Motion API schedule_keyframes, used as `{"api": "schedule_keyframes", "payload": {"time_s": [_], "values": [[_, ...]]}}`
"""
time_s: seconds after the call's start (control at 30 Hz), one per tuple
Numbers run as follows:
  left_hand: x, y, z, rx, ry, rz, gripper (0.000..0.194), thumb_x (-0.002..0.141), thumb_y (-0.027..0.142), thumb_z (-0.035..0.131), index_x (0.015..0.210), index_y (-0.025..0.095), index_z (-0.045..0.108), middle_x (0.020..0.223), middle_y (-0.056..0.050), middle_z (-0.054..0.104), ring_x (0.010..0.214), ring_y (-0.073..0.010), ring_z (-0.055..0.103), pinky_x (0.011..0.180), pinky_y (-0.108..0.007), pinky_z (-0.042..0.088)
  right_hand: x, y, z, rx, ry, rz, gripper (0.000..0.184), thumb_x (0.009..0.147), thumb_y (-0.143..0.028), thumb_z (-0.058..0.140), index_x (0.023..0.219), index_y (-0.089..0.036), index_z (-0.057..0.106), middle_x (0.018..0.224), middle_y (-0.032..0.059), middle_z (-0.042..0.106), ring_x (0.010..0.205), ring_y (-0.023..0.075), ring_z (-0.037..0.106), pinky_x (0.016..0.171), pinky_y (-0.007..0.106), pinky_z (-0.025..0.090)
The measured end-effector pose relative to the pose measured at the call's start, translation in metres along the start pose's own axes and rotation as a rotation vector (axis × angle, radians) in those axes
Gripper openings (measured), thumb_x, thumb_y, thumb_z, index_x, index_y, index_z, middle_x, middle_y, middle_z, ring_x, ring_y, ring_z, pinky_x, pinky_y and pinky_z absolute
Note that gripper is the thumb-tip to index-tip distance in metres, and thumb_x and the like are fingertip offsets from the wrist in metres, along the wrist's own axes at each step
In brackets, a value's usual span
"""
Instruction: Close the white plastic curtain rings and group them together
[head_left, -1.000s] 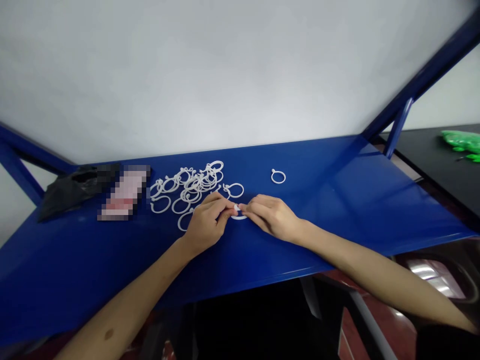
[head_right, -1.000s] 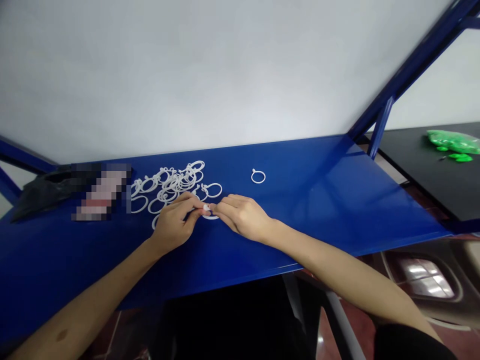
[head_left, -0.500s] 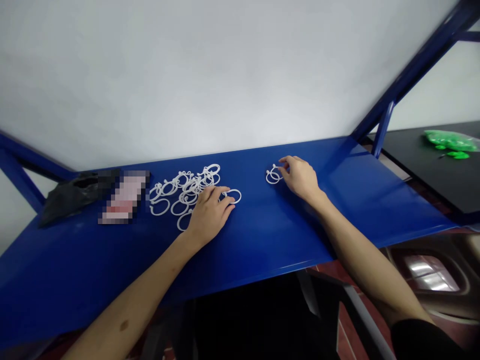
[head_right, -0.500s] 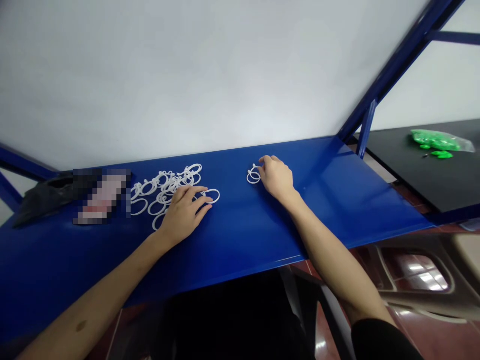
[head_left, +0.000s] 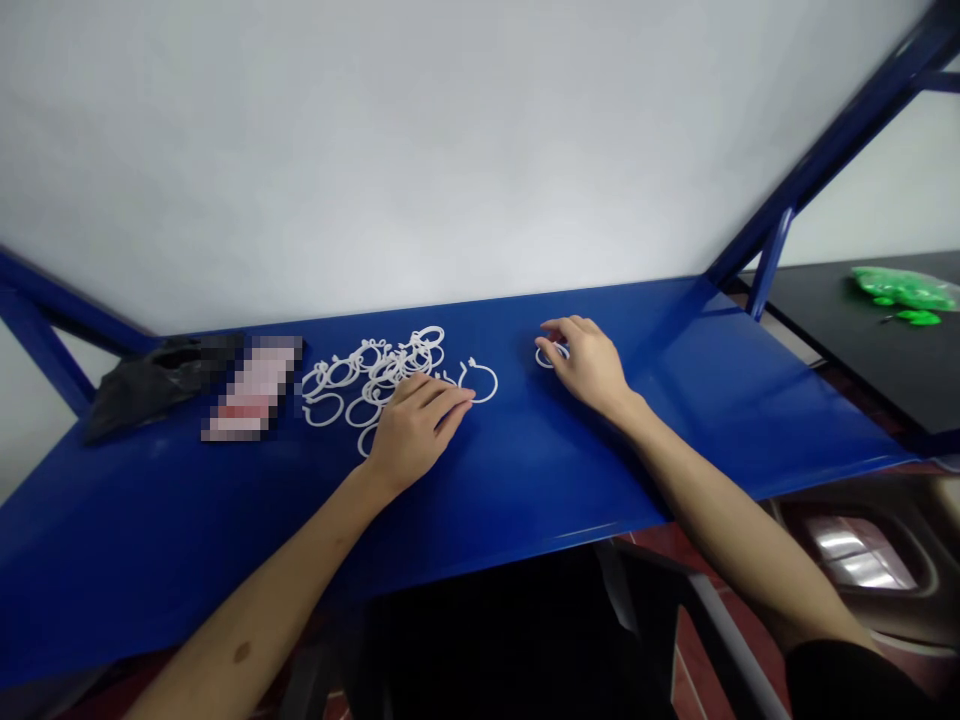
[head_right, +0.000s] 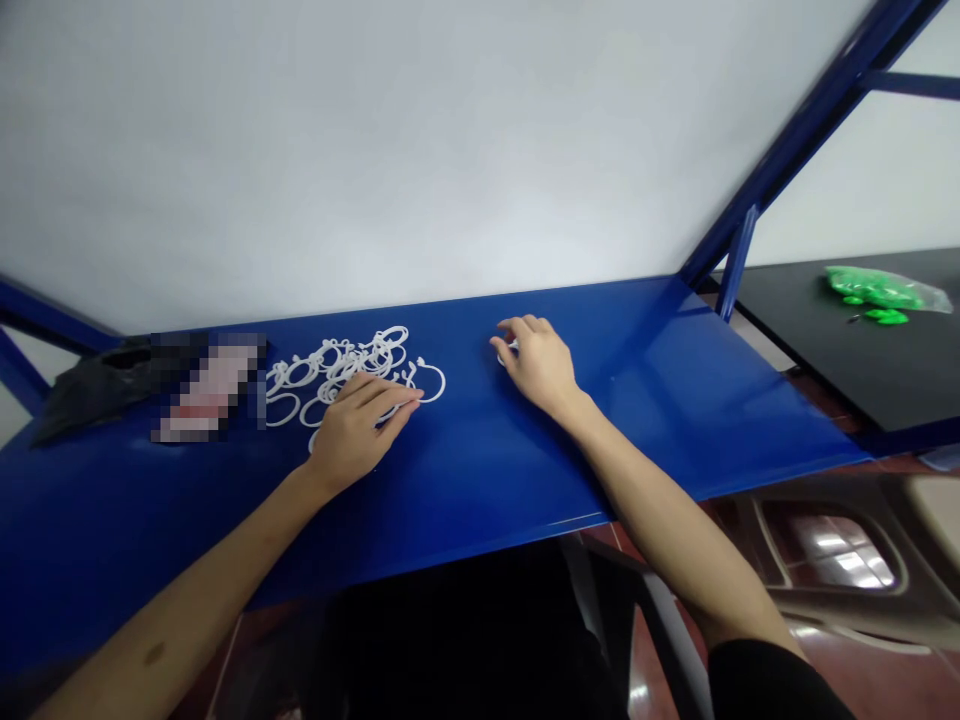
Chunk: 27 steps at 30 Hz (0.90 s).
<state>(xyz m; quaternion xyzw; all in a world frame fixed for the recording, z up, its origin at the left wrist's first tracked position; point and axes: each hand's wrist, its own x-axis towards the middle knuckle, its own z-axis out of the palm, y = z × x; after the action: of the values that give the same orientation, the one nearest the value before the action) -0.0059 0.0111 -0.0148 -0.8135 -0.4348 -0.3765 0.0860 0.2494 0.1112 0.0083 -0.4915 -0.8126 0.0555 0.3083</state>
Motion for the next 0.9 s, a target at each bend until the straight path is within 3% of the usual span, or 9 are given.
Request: {"api": "schedule_keyframes", "payload": {"time_s": [0.1, 0.2, 0.3, 0.37, 0.43, 0.53, 0.67, 0.9], "values": [[0.0, 0.003, -0.001, 0.03, -0.009, 0.025, 0.014, 0.094, 0.018, 0.063, 0.105, 0.021, 0.07, 0.092, -0.003, 0.073, 0.089, -0.019, 0.063, 0.087, -0.036, 0.052, -0.013, -0.024, 0.004, 0.36, -0.157, -0.141, 0.027, 0.101, -0.039, 0.055, 0.117, -0.018, 0.063, 0.095, 0.0063, 0.072, 0.085, 0.0198, 0.068, 0.082, 0.036, 0.054], [-0.001, 0.006, -0.001, 0.049, -0.049, 0.053, 0.013, 0.094, 0.017, 0.063, 0.105, 0.021, 0.07, 0.093, -0.003, 0.073, 0.089, -0.0194, 0.063, 0.088, -0.037, 0.052, -0.028, -0.044, 0.01, 0.566, -0.271, -0.155, 0.029, 0.101, -0.041, 0.054, 0.122, -0.02, 0.055, 0.089, 0.002, 0.071, 0.076, 0.0163, 0.068, 0.074, 0.032, 0.054], [-0.002, 0.01, 0.0, 0.016, -0.067, 0.063, 0.012, 0.094, 0.018, 0.062, 0.104, 0.022, 0.067, 0.093, -0.002, 0.072, 0.089, -0.0192, 0.064, 0.088, -0.038, 0.052, -0.036, -0.052, 0.017, 0.64, -0.257, -0.125, 0.022, 0.101, -0.037, 0.055, 0.116, -0.021, 0.052, 0.082, -0.0008, 0.07, 0.07, 0.0143, 0.068, 0.069, 0.029, 0.053], [-0.003, 0.014, 0.001, -0.073, -0.031, -0.028, 0.015, 0.094, 0.02, 0.063, 0.109, 0.022, 0.063, 0.096, -0.002, 0.072, 0.091, -0.0183, 0.065, 0.087, -0.036, 0.053, -0.038, -0.053, 0.018, 0.689, -0.221, -0.105, 0.017, 0.101, -0.035, 0.055, 0.111, -0.021, 0.051, 0.081, -0.0012, 0.071, 0.07, 0.0132, 0.069, 0.07, 0.027, 0.053], [-0.003, 0.019, 0.002, -0.185, 0.019, -0.202, 0.022, 0.093, 0.022, 0.065, 0.114, 0.02, 0.059, 0.098, -0.002, 0.071, 0.09, -0.0166, 0.068, 0.083, -0.032, 0.055, -0.039, -0.052, 0.019, 0.725, -0.195, -0.107, 0.015, 0.102, -0.035, 0.055, 0.106, -0.021, 0.052, 0.08, -0.0013, 0.071, 0.069, 0.0122, 0.069, 0.068, 0.026, 0.053], [0.0, 0.024, 0.0, -0.267, -0.008, -0.378, 0.011, 0.095, 0.026, 0.063, 0.105, 0.02, 0.064, 0.092, -0.001, 0.071, 0.082, -0.0139, 0.068, 0.075, -0.028, 0.054, -0.039, -0.051, 0.019, 0.708, -0.153, -0.18, 0.015, 0.101, -0.035, 0.058, 0.097, -0.021, 0.057, 0.083, 0.0005, 0.074, 0.067, 0.011, 0.068, 0.064, 0.024, 0.052], [0.002, 0.026, -0.003, -0.3, -0.102, -0.432, 0.019, 0.099, 0.028, 0.055, 0.09, 0.022, 0.07, 0.083, 0.001, 0.07, 0.076, -0.0134, 0.065, 0.071, -0.027, 0.051, -0.039, -0.052, 0.019, 0.627, -0.075, -0.324, 0.011, 0.098, -0.029, 0.064, 0.096, -0.019, 0.067, 0.095, 0.0046, 0.076, 0.078, 0.0133, 0.07, 0.069, 0.025, 0.055], [0.001, 0.024, -0.004, -0.336, -0.062, -0.397, 0.016, 0.098, 0.024, 0.057, 0.087, 0.021, 0.069, 0.079, 0.001, 0.068, 0.073, -0.0135, 0.064, 0.07, -0.027, 0.05, -0.043, -0.055, 0.015, 0.609, -0.08, -0.474, 0.014, 0.101, -0.022, 0.057, 0.105, -0.016, 0.069, 0.096, 0.0078, 0.074, 0.084, 0.0152, 0.068, 0.074, 0.029, 0.056]]}}
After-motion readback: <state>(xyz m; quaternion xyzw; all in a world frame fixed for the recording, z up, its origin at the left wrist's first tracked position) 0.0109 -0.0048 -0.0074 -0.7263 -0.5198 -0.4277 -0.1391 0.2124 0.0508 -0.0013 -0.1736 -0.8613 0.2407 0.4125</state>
